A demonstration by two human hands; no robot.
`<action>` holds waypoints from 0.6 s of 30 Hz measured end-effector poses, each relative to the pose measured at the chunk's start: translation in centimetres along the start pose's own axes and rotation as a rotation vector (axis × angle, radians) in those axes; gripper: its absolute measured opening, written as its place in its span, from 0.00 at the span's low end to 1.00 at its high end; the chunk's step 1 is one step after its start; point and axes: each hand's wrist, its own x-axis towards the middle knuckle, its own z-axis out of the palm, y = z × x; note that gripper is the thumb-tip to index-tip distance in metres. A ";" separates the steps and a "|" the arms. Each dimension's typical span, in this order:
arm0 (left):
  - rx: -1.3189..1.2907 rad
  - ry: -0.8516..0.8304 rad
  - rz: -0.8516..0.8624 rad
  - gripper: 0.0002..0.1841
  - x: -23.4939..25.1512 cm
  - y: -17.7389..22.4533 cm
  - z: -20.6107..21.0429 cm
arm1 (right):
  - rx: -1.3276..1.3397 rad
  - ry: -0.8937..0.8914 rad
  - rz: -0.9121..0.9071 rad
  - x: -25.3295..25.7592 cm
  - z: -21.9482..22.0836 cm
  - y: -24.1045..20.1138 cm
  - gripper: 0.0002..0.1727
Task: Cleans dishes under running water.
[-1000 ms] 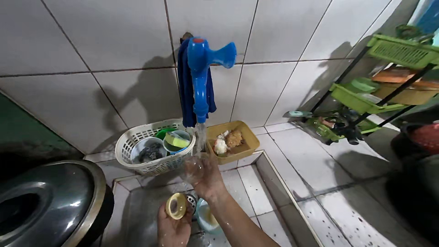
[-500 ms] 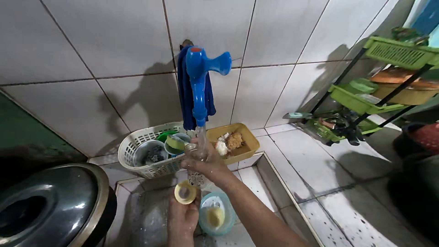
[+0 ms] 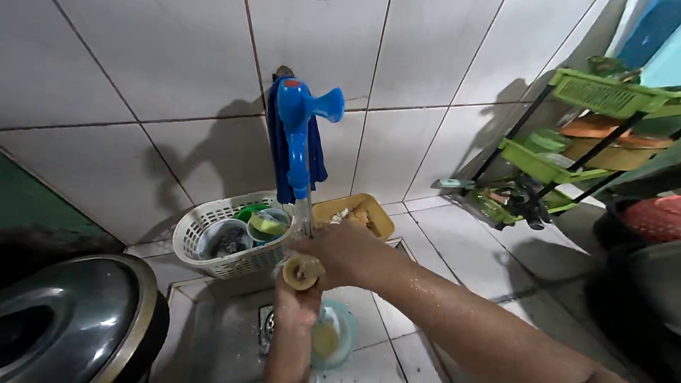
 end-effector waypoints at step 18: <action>-0.172 -0.114 0.091 0.19 -0.9 0.6 2.4 | 0.194 0.102 0.332 -5.9 2.0 3.0 0.46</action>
